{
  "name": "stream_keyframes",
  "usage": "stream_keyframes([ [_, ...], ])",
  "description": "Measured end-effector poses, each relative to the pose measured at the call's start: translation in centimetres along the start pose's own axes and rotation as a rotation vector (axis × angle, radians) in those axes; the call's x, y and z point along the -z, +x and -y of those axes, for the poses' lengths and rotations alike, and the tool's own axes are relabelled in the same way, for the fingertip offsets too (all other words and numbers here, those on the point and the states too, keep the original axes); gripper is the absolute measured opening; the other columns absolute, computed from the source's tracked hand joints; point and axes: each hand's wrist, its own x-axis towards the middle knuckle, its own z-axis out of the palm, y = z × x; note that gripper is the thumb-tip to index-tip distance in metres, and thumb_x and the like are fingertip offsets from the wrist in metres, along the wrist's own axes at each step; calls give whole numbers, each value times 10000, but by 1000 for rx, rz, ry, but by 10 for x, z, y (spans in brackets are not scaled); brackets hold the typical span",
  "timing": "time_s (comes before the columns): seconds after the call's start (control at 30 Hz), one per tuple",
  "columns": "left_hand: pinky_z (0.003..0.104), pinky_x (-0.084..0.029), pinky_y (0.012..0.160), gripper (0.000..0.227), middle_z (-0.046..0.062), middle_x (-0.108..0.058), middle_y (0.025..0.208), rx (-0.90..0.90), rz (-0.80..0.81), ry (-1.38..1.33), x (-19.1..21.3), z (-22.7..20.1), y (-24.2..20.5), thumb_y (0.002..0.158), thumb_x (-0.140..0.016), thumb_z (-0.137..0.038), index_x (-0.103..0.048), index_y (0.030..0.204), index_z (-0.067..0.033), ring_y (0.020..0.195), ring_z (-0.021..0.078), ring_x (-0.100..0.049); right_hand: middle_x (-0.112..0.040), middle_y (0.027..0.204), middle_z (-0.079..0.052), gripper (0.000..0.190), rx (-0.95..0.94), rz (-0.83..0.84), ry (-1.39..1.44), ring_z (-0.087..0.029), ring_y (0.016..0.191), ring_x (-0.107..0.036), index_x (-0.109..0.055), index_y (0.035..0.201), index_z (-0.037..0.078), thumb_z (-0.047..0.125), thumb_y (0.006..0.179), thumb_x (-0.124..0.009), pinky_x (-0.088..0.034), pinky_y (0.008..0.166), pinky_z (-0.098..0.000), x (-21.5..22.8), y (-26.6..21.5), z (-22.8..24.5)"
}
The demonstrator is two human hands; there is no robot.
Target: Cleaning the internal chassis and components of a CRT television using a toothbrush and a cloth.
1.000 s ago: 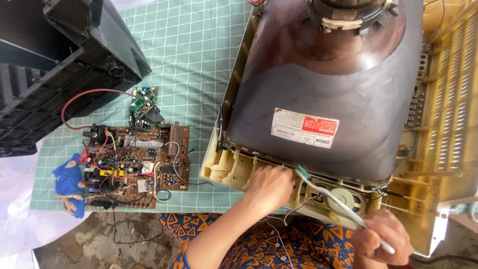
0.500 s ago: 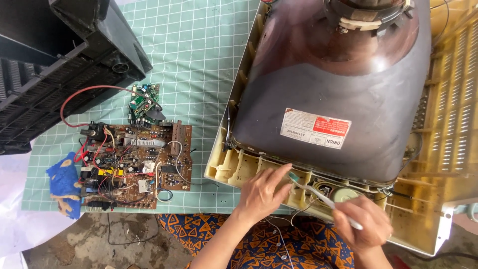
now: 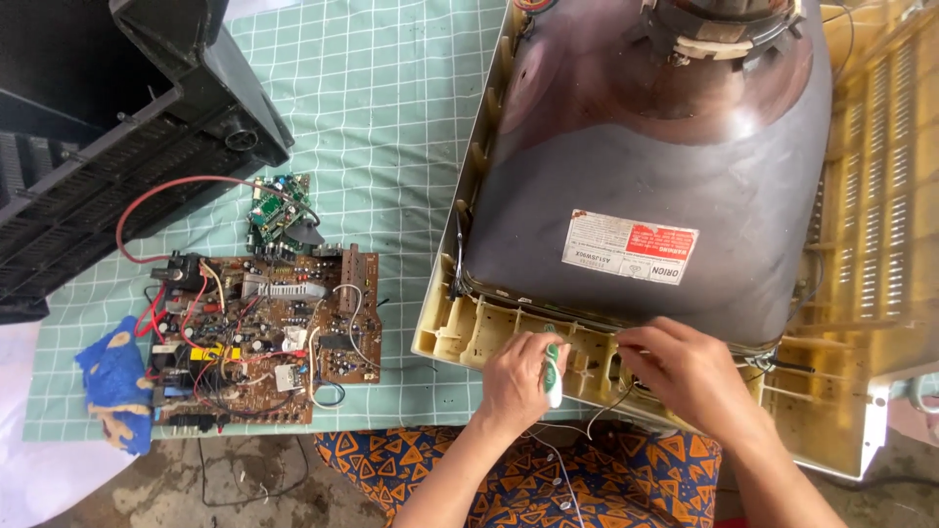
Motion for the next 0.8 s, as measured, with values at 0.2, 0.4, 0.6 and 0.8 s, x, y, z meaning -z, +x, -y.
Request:
stream_keyframes([
  [0.2, 335, -584, 609, 129, 91, -696, 835, -3, -48, -27, 14, -11, 8, 1003, -666, -170, -619, 1002, -50, 710, 229, -683, -652, 806, -17, 345, 75, 464, -578, -268, 538, -680, -632, 1229, 211, 86, 906, -639, -532, 390, -448, -72, -2, -43],
  [0.4, 310, -616, 619, 93, 93, -727, 843, 5, -48, -44, 8, -5, 3, 995, -654, -138, -641, 1007, -47, 696, 209, -710, -452, 525, 108, 413, 25, 699, -803, -49, 464, -397, -560, 634, 152, 3, 1019, -562, -367, 409, -289, -97, 3, -64],
  [0.6, 325, -618, 642, 91, 101, -733, 866, 14, -44, -66, 13, -7, 5, 999, -636, -133, -647, 999, -43, 730, 225, -722, -558, 602, 100, 266, 152, 697, -930, -94, 516, -547, -637, 805, 216, 107, 1045, -596, -417, 449, -317, -99, 7, -57],
  [0.8, 300, -618, 589, 104, 101, -726, 829, 19, -23, -26, 7, -4, 3, 1000, -658, -136, -640, 974, -37, 694, 213, -716, -544, 557, 117, 375, 122, 638, -924, -116, 502, -566, -624, 656, 219, 122, 1018, -634, -399, 419, -317, -111, 6, -67],
])
